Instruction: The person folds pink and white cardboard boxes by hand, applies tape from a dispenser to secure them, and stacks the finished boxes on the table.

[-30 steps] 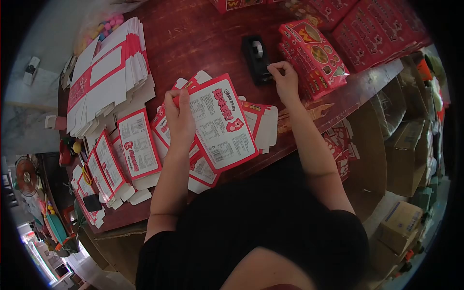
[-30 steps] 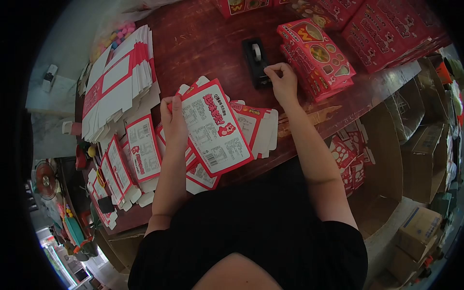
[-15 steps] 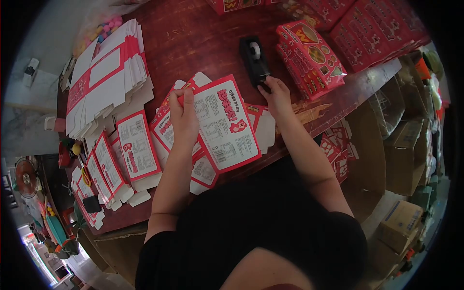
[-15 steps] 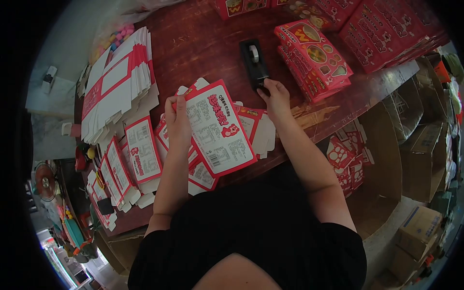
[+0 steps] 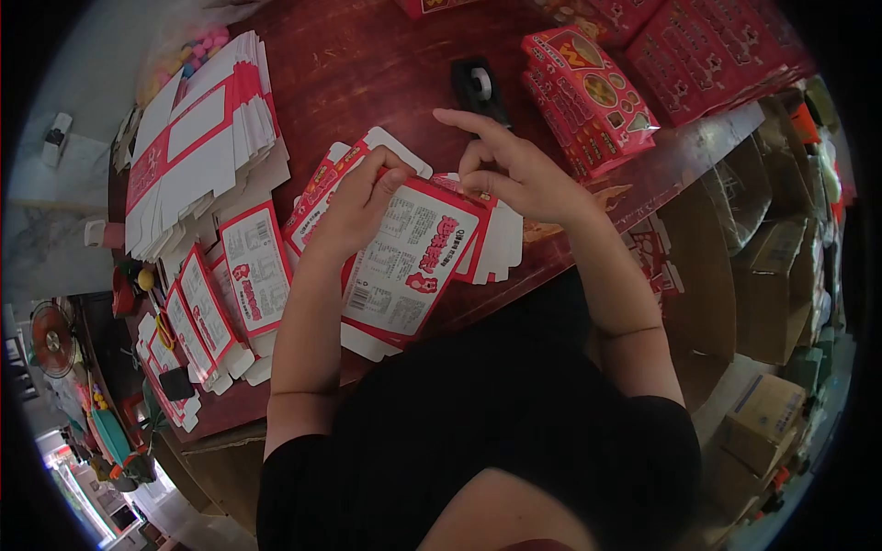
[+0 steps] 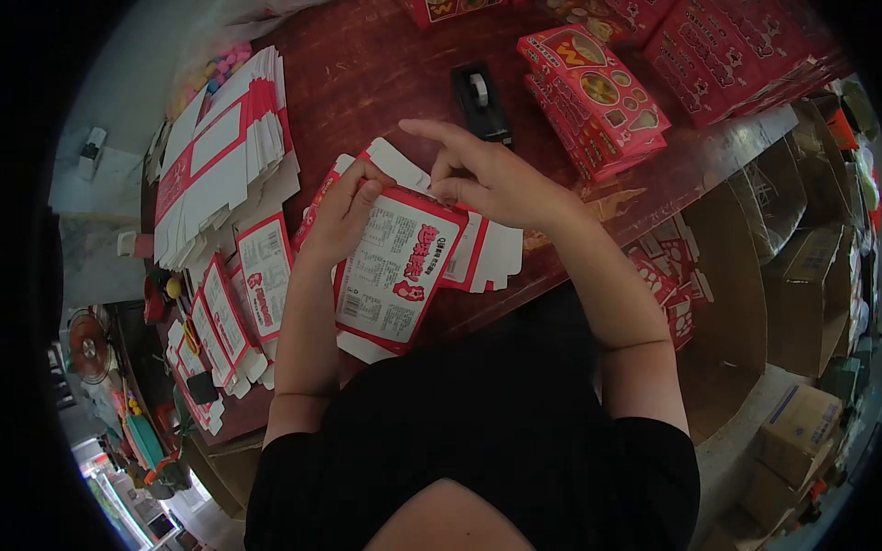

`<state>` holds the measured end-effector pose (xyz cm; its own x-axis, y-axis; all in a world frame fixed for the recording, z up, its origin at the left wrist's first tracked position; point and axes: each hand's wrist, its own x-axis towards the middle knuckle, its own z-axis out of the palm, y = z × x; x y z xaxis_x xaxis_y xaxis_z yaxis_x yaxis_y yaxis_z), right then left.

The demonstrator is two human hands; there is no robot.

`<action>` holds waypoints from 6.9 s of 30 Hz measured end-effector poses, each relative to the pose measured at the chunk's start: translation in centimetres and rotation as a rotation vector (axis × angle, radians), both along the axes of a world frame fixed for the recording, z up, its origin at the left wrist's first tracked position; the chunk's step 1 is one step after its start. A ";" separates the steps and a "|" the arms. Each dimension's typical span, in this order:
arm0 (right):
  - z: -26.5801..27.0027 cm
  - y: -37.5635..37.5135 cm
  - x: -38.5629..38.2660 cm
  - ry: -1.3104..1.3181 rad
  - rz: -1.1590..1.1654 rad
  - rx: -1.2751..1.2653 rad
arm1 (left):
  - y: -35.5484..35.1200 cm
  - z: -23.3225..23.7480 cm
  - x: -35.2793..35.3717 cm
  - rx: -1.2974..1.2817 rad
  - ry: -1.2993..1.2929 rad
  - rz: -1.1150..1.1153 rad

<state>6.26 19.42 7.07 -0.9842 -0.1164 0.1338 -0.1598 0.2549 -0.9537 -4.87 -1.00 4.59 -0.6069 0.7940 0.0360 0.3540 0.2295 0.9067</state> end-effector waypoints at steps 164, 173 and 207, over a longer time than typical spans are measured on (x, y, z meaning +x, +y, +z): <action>-5.6 -0.3 0.5 -0.038 -0.233 -0.247 | -1.6 -1.8 1.4 0.102 -0.433 0.107; -7.9 1.5 1.4 -0.210 -0.246 -0.776 | -2.6 -1.5 0.0 0.883 -0.854 0.560; -5.7 -3.8 2.1 0.146 -0.562 -0.424 | 0.3 -4.5 4.2 0.615 -0.183 0.344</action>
